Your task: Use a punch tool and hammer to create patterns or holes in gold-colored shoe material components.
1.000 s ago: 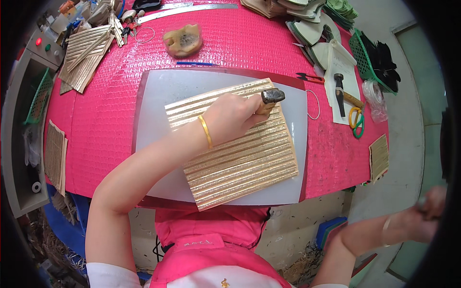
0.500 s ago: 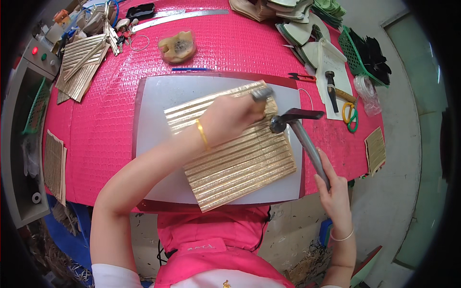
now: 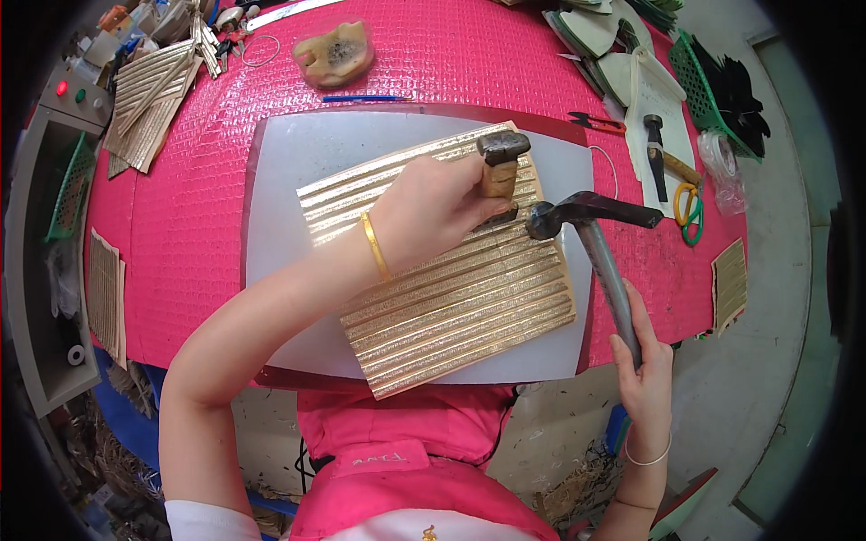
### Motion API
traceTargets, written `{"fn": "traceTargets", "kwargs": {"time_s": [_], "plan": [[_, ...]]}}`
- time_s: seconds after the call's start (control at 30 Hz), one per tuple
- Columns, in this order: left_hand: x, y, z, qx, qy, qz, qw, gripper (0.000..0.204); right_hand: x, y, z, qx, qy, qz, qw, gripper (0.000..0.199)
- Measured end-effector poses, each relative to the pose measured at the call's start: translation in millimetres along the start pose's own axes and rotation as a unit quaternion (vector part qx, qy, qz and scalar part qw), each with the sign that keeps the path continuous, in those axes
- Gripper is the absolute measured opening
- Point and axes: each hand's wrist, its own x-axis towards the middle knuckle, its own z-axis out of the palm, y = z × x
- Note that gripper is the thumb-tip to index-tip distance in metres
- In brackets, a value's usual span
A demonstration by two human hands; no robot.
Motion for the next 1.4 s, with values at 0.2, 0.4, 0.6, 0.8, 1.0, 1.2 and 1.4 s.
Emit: {"fn": "traceTargets", "kwargs": {"time_s": [0.2,0.4,0.6,0.8,1.0,1.2,1.4], "plan": [[1,3,2,0.045,0.006,0.063,0.997,0.022,-2,3,0,0.006,0.015,-0.017,1.000,0.048],[-10,-1,2,0.105,0.011,0.108,0.989,0.025,-15,0,-41,-0.026,0.125,-0.020,0.992,0.050],[-8,6,7,0.119,0.004,0.112,0.987,0.020,-41,-36,-130,0.213,0.408,-0.269,0.846,0.028],[-9,0,9,0.127,-0.001,0.141,0.982,0.019,-29,-32,-67,0.181,0.186,-0.176,0.949,0.031],[-9,7,12,0.147,-0.019,0.113,0.982,0.018,-19,-27,-25,-0.088,-0.012,0.009,0.996,0.051],[-10,10,2,-0.287,0.107,-0.070,0.949,0.022,-18,-4,-2,-0.039,-0.009,-0.006,0.999,0.051],[-13,10,1,-0.017,0.018,-0.025,0.999,0.017,-14,-4,-1,-0.017,-0.024,0.021,0.999,0.049]]}}
